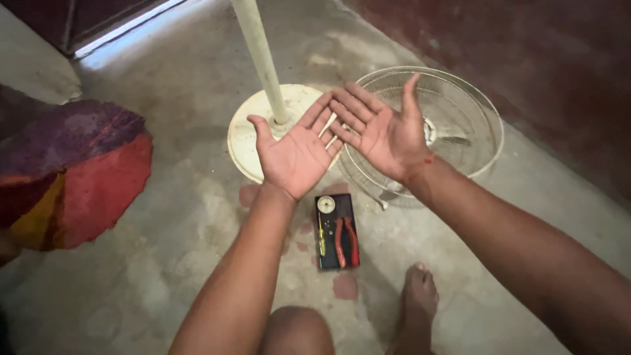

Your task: The person removes the front grille from a pedestal fan lying on the floor, sets the grille aside, and uses pliers to grip and work on the fan's motor housing, with a multimeter and screwdriver on the floor nearby.

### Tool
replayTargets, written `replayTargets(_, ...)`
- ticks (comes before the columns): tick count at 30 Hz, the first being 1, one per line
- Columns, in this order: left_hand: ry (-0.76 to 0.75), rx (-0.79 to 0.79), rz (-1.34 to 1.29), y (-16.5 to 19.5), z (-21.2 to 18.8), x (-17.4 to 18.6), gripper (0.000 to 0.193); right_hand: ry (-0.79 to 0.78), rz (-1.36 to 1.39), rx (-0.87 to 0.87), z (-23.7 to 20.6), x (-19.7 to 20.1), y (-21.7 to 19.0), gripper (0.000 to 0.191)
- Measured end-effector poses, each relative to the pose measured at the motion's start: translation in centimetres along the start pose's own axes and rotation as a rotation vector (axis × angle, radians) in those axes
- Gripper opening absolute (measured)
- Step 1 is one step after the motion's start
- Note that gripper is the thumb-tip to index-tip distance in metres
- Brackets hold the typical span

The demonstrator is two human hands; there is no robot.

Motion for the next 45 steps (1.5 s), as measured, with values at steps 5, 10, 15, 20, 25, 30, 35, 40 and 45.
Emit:
replayTargets(5, 0.063, 0.016, 0.063, -0.9, -1.7, -0.3, 0.132, 0.003, -0.181, -0.073, -1.6, -0.7, -0.1, 0.123)
replayTargets(10, 0.134, -0.021, 0.056, -1.3, -1.4, 2.6, 0.136, 0.039, -0.168, -0.142, -0.5, 1.9, 2.3, 0.125)
replayTargets(15, 0.306, -0.049, 0.054, -2.0, -3.0, 6.1, 0.138, 0.095, -0.005, -0.155, -1.5, 4.6, 6.6, 0.126)
replayTargets(20, 0.342, 0.034, 0.078, -2.8, -5.5, 9.5, 0.140, 0.114, 0.052, -0.212, -4.0, 6.6, 9.9, 0.127)
replayTargets(25, 0.471, 0.077, -0.014, -4.8, -7.3, 12.2, 0.140, 0.135, -0.008, -0.288, -6.5, 7.9, 11.6, 0.129)
replayTargets(30, 0.464, 0.104, -0.030, -5.4, -8.0, 13.5, 0.139, 0.196, -0.036, -0.327, -8.0, 8.4, 13.1, 0.129)
replayTargets(35, 0.539, 0.134, -0.060, -6.2, -8.4, 14.8, 0.136, 0.232, -0.045, -0.344, -8.3, 9.4, 13.3, 0.129)
replayTargets(40, 0.614, 0.144, -0.105, -6.8, -8.9, 16.2, 0.138, 0.241, -0.096, -0.380, -8.4, 9.1, 13.8, 0.126)
replayTargets(45, 0.589, 0.172, -0.131, -7.3, -8.9, 17.2, 0.145, 0.345, -0.151, -0.372, -8.6, 9.4, 14.2, 0.117)
Point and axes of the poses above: each hand's wrist, its own z-axis towards the middle knuckle, its own x-axis out of the back of the hand, y = z × x, the point moved 1 cm from there along z, towards the middle knuckle, and after that the axes turned 11 degrees about x, right-handed, at the moved point
